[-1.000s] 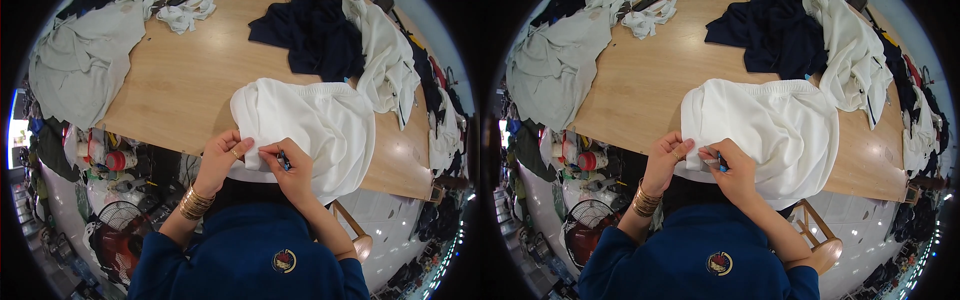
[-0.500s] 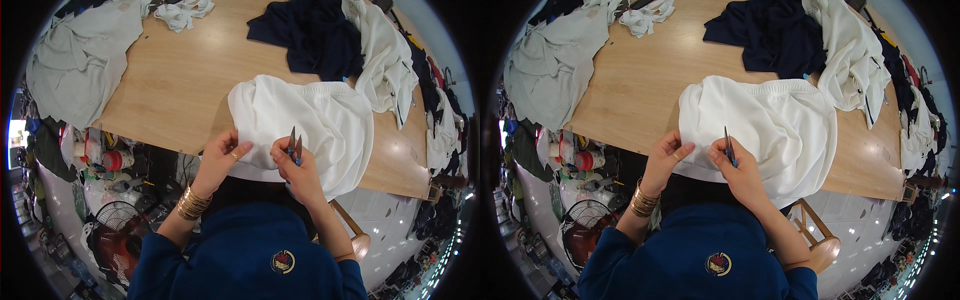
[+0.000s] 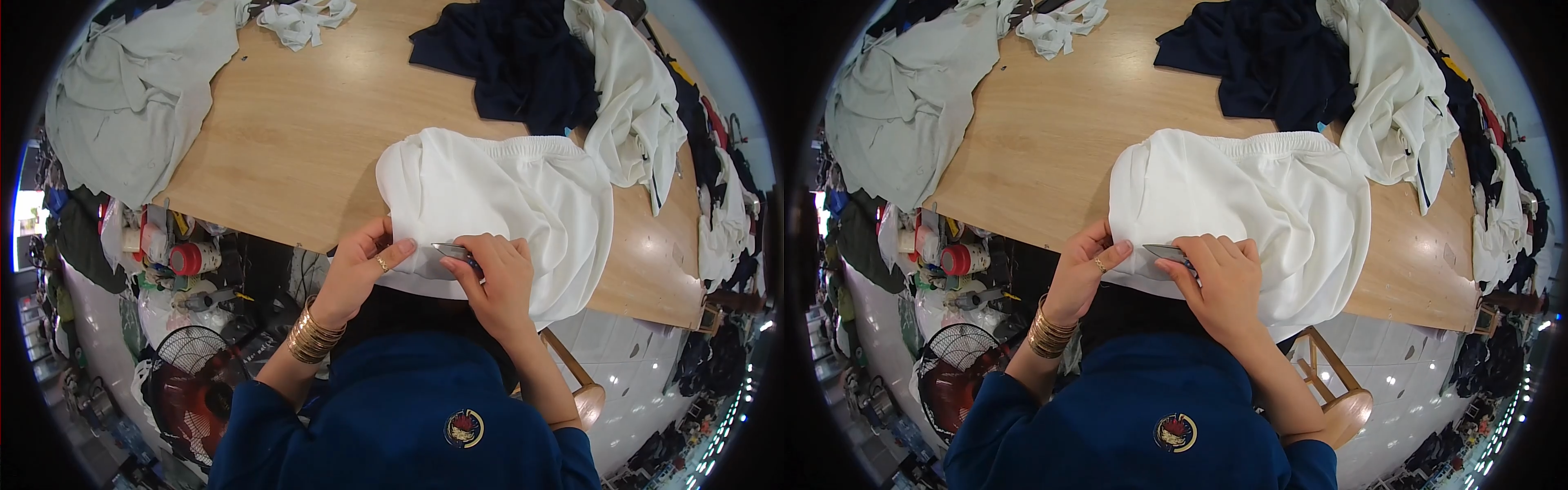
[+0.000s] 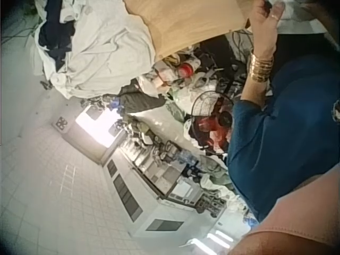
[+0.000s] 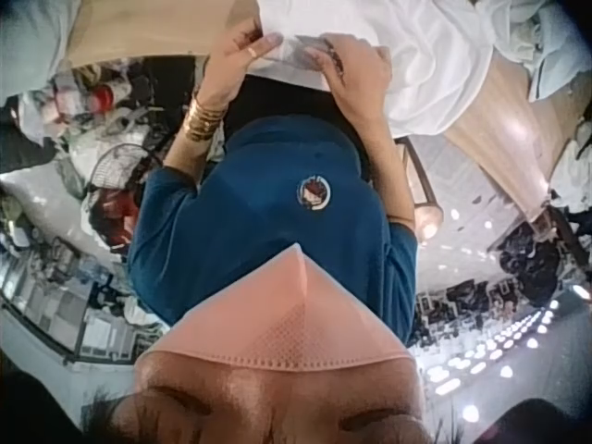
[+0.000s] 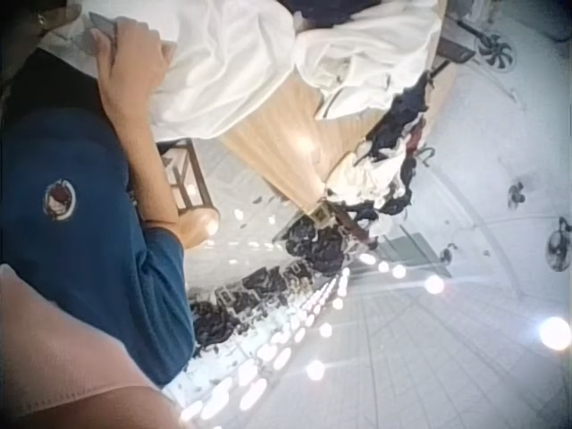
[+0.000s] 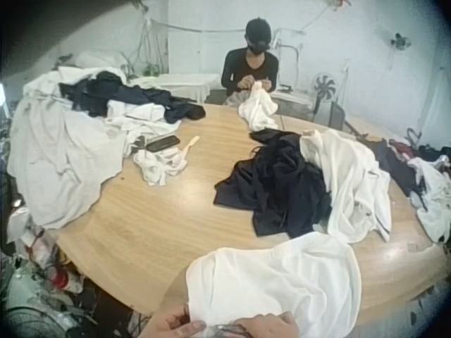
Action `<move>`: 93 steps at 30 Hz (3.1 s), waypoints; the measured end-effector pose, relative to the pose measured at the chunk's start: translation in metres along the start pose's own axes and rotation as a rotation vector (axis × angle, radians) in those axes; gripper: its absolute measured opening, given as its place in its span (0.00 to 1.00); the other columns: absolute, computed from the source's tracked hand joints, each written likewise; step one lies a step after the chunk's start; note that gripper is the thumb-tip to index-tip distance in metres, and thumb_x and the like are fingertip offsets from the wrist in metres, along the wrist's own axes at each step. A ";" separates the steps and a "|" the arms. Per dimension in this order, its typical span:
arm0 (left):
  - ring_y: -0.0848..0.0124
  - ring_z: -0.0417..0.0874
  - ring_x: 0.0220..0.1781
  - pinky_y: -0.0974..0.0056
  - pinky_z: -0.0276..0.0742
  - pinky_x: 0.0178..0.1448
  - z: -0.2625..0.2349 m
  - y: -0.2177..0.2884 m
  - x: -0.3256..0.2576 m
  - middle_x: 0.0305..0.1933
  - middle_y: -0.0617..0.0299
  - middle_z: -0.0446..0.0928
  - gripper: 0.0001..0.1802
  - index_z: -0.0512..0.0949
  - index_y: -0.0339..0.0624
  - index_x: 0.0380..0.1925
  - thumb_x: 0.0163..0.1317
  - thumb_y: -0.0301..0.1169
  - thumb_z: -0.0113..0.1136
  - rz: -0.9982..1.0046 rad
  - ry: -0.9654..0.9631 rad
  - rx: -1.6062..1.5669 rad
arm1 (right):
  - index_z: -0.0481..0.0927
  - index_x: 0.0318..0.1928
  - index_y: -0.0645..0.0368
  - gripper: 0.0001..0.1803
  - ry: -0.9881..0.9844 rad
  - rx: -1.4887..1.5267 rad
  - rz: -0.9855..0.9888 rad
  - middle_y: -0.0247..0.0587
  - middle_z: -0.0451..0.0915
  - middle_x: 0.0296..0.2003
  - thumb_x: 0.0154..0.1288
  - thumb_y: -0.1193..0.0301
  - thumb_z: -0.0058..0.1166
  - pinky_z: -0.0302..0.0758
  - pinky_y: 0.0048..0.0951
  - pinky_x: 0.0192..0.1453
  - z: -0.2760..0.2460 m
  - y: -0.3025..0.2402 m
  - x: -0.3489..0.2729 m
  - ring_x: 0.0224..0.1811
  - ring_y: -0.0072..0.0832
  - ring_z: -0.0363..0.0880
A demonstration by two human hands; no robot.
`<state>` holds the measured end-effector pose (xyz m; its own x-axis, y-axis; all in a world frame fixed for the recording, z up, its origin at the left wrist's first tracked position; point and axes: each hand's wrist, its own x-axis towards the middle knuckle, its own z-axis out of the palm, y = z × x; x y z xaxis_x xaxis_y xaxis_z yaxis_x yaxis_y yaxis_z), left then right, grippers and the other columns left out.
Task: Trimming loose threads from white shorts using a thread clipper.
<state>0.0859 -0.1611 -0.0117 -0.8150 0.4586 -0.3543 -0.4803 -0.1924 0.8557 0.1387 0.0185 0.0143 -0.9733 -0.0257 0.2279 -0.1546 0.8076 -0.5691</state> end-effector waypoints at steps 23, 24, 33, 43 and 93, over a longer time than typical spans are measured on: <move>0.83 0.71 0.36 0.76 0.68 0.42 0.000 0.000 0.001 0.33 0.70 0.75 0.09 0.75 0.36 0.38 0.60 0.29 0.58 0.049 -0.033 0.063 | 0.76 0.35 0.53 0.14 -0.006 -0.121 -0.061 0.28 0.72 0.22 0.54 0.58 0.58 0.56 0.30 0.37 -0.001 0.000 0.003 0.25 0.25 0.69; 0.84 0.71 0.35 0.76 0.68 0.42 0.000 0.000 0.001 0.33 0.70 0.75 0.09 0.75 0.36 0.38 0.60 0.29 0.58 0.048 -0.034 0.073 | 0.76 0.35 0.53 0.14 -0.002 -0.117 -0.064 0.28 0.72 0.22 0.54 0.58 0.58 0.56 0.30 0.37 0.000 0.000 0.003 0.25 0.25 0.69; 0.84 0.71 0.35 0.76 0.68 0.41 0.000 -0.001 0.000 0.32 0.70 0.74 0.08 0.74 0.37 0.37 0.60 0.29 0.58 0.035 -0.032 0.050 | 0.76 0.32 0.54 0.11 0.023 -0.103 -0.067 0.29 0.72 0.21 0.52 0.62 0.61 0.56 0.29 0.36 0.000 -0.001 0.003 0.24 0.27 0.69; 0.83 0.71 0.36 0.75 0.68 0.43 -0.001 -0.002 0.000 0.34 0.70 0.75 0.09 0.74 0.37 0.38 0.60 0.29 0.58 -0.016 -0.046 0.001 | 0.76 0.38 0.51 0.14 0.078 0.274 -0.065 0.28 0.75 0.26 0.49 0.78 0.57 0.59 0.25 0.36 0.020 -0.003 0.000 0.24 0.22 0.71; 0.77 0.78 0.37 0.75 0.74 0.37 0.055 0.031 0.039 0.39 0.56 0.78 0.28 0.60 0.43 0.52 0.54 0.24 0.63 -0.095 -0.502 -0.044 | 0.74 0.28 0.64 0.07 0.092 0.833 0.517 0.27 0.71 0.21 0.55 0.76 0.59 0.61 0.16 0.27 -0.031 0.002 -0.033 0.24 0.11 0.63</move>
<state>0.0572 -0.1013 0.0224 -0.5159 0.8339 -0.1960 -0.5668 -0.1607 0.8081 0.1755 0.0393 0.0296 -0.9431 0.2883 -0.1656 0.1823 0.0320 -0.9827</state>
